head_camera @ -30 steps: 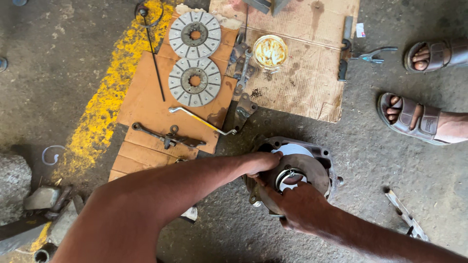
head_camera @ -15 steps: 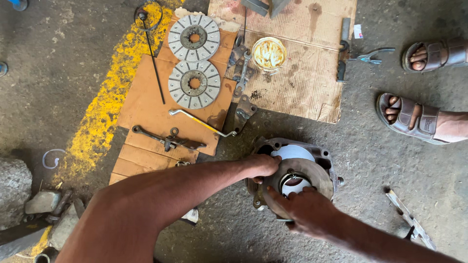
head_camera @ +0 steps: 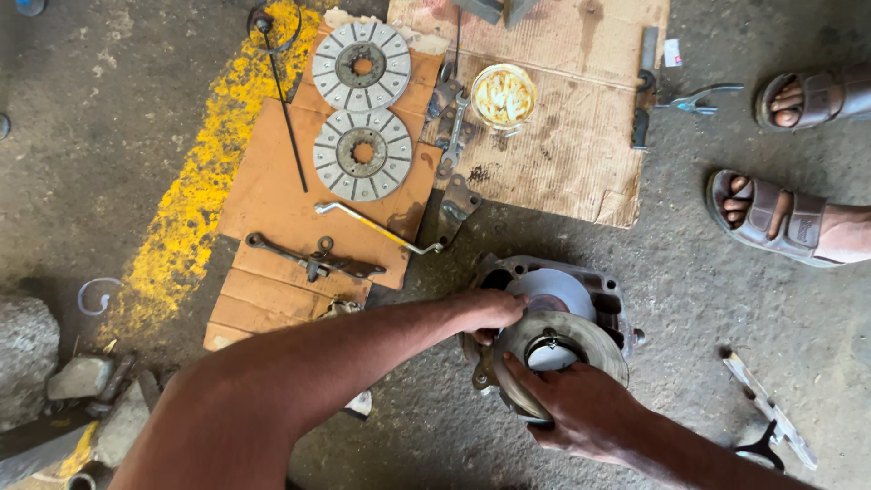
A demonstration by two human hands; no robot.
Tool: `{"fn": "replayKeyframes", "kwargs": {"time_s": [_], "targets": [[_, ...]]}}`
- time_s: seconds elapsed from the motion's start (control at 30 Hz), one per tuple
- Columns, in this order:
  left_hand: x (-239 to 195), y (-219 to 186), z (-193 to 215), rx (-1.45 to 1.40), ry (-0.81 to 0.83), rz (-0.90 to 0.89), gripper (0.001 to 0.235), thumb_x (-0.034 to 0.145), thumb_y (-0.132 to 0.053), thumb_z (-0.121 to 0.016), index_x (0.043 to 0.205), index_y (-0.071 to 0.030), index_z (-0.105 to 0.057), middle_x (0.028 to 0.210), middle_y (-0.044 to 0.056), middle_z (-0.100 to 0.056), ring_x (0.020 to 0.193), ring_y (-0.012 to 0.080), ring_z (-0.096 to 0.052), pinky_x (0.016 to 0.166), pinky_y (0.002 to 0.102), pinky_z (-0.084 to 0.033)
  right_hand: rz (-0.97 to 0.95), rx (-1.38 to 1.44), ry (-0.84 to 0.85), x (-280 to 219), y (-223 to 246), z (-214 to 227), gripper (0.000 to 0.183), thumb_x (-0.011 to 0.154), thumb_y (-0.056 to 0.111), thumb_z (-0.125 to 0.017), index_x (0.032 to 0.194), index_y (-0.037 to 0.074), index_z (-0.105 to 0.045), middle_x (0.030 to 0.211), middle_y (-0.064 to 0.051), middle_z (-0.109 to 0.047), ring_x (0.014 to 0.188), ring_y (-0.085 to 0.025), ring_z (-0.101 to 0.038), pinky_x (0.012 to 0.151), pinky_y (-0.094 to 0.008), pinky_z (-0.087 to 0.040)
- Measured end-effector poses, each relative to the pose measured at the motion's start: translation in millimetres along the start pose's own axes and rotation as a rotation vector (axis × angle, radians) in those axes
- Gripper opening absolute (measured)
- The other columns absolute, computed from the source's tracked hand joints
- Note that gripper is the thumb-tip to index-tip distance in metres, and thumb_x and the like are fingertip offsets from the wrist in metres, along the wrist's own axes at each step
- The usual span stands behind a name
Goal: The person cleans and assembles mechanical components by hand, using a cloth to wipe the inside of a metal housing and then placing internal metal rings and plates into the housing.
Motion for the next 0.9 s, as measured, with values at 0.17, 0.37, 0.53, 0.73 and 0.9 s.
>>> {"fn": "replayKeyframes", "kwargs": {"time_s": [0.17, 0.37, 0.53, 0.73, 0.9], "targets": [[9.6, 2.3, -5.4, -0.098, 0.033, 0.039, 0.057, 0.107, -0.051, -0.024, 0.140, -0.014, -0.053, 0.113, 0.010, -0.059, 0.096, 0.0183, -0.062, 0.067, 0.035, -0.063, -0.020, -0.022, 0.000, 3.0, 3.1, -8.8, 0.102, 0.092, 0.046, -0.077, 0.162, 0.014, -0.010, 0.110, -0.019, -0.069, 0.091, -0.032, -0.071, 0.092, -0.046, -0.058], [29.6, 10.6, -8.9, 0.003, 0.035, -0.011, 0.061, 0.111, -0.053, -0.027, 0.117, -0.005, -0.063, 0.087, 0.004, -0.048, 0.070, 0.0128, -0.045, 0.055, 0.028, -0.052, -0.065, 0.170, -0.078, 1.6, 6.0, -31.9, 0.108, 0.087, 0.036, -0.082, 0.163, 0.016, -0.008, 0.112, -0.017, -0.070, 0.096, -0.028, -0.070, 0.096, -0.046, -0.053], [38.1, 15.6, -9.8, -0.019, 0.056, 0.000, 0.052, 0.109, -0.050, -0.037, 0.112, -0.005, -0.063, 0.081, 0.004, -0.052, 0.062, 0.0107, -0.046, 0.051, 0.026, -0.048, -0.069, 0.126, -0.118, 0.2, 4.2, -33.9, 0.109, 0.086, 0.032, -0.085, 0.162, 0.015, -0.009, 0.116, -0.019, -0.067, 0.100, -0.030, -0.068, 0.098, -0.048, -0.051], [45.2, 20.3, -12.2, -0.049, 0.018, -0.028, 0.048, 0.109, -0.047, -0.045, 0.109, -0.003, -0.065, 0.078, 0.005, -0.057, 0.056, 0.0101, -0.046, 0.047, 0.027, -0.043, -0.048, -0.005, -0.136, -4.0, 5.1, -26.0, 0.104, 0.086, 0.033, -0.085, 0.161, 0.012, -0.017, 0.117, -0.018, -0.060, 0.100, -0.029, -0.064, 0.094, -0.045, -0.055], [52.7, 23.8, -9.5, -0.010, 0.010, -0.099, 0.049, 0.106, -0.048, -0.050, 0.105, -0.001, -0.066, 0.073, 0.005, -0.054, 0.052, 0.0117, -0.042, 0.042, 0.030, -0.037, -0.011, -0.048, -0.254, -6.4, 12.8, -37.5, 0.103, 0.082, 0.028, -0.088, 0.156, 0.003, -0.021, 0.118, -0.018, -0.051, 0.104, -0.030, -0.058, 0.092, -0.041, -0.057]]}}
Point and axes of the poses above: each hand's wrist, its own x-axis towards the middle knuckle, its own z-axis out of the back of the hand, y = z × x, the point moved 1 cm from there along x, towards the middle knuckle
